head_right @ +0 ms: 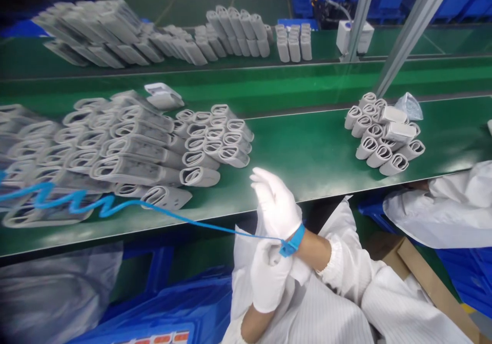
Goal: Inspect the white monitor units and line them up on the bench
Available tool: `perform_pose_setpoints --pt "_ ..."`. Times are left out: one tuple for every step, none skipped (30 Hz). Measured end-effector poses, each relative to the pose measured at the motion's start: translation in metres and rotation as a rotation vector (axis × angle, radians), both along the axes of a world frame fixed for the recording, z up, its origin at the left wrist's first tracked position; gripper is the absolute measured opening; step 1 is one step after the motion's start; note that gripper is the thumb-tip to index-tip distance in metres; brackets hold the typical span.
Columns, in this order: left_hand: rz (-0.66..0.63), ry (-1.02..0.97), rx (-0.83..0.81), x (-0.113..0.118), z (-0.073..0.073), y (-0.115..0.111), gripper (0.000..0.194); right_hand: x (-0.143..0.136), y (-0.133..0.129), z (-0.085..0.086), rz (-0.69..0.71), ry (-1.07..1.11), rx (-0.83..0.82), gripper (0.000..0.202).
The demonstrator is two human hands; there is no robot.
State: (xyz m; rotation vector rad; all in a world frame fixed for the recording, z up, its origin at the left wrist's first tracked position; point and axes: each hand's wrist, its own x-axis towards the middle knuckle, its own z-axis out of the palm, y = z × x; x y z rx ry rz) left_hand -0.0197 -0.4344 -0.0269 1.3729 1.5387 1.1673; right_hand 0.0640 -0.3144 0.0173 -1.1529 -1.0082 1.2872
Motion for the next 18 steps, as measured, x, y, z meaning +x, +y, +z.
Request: perform_pose_setpoints --pt "-0.005 0.005 -0.007 0.0 0.0 0.001 0.015 -0.001 -0.002 0.001 0.017 0.005 0.01 0.057" --pt "-0.016 0.005 -0.005 0.0 0.0 0.004 0.014 -0.001 -0.003 0.002 0.038 0.012 0.015 0.056" --pt "-0.03 0.001 0.003 0.0 0.002 0.007 0.013 0.0 -0.004 0.003 0.057 0.02 0.017 0.055" --pt "-0.047 -0.008 0.021 0.001 0.005 0.011 0.011 0.0 -0.004 0.002 0.075 0.024 0.013 0.055" --pt "-0.07 -0.019 0.04 0.001 0.008 0.016 0.011 0.001 -0.004 0.001 0.09 0.022 0.004 0.056" --pt "-0.098 -0.029 0.059 0.001 0.012 0.02 0.012 0.001 -0.003 0.0 0.102 0.015 -0.008 0.057" --pt "-0.12 -0.035 0.082 0.001 0.016 0.024 0.014 0.002 -0.002 -0.001 0.111 0.005 -0.019 0.058" --pt "-0.132 -0.034 0.106 -0.001 0.019 0.026 0.016 0.001 -0.001 -0.002 0.118 -0.004 -0.028 0.059" --pt "-0.134 -0.025 0.134 -0.004 0.022 0.027 0.017 0.001 0.0 -0.002 0.125 -0.014 -0.036 0.06" --pt "-0.128 -0.012 0.165 -0.007 0.024 0.026 0.018 0.0 0.0 -0.002 0.133 -0.021 -0.042 0.06" --pt "-0.11 0.001 0.197 -0.012 0.025 0.023 0.017 -0.002 0.0 0.0 0.144 -0.028 -0.045 0.059" --pt "-0.08 0.008 0.226 -0.017 0.026 0.019 0.017 -0.004 0.0 0.002 0.157 -0.037 -0.046 0.058" --pt "-0.041 0.009 0.244 -0.022 0.026 0.015 0.015 -0.006 -0.002 0.005 0.172 -0.047 -0.045 0.057" --pt "0.006 0.006 0.248 -0.027 0.026 0.011 0.013 -0.008 -0.004 0.008 0.188 -0.058 -0.041 0.056" --pt "0.064 -0.001 0.243 -0.032 0.027 0.009 0.009 -0.01 -0.007 0.012 0.205 -0.07 -0.037 0.054" --pt "0.123 -0.011 0.229 -0.036 0.028 0.01 0.005 -0.01 -0.01 0.015 0.223 -0.081 -0.03 0.054" --pt "0.176 -0.027 0.212 -0.039 0.031 0.013 0.004 -0.01 -0.015 0.019 0.244 -0.092 -0.023 0.053" --pt "0.217 -0.053 0.193 -0.041 0.034 0.019 0.009 -0.009 -0.019 0.022 0.27 -0.101 -0.015 0.051"
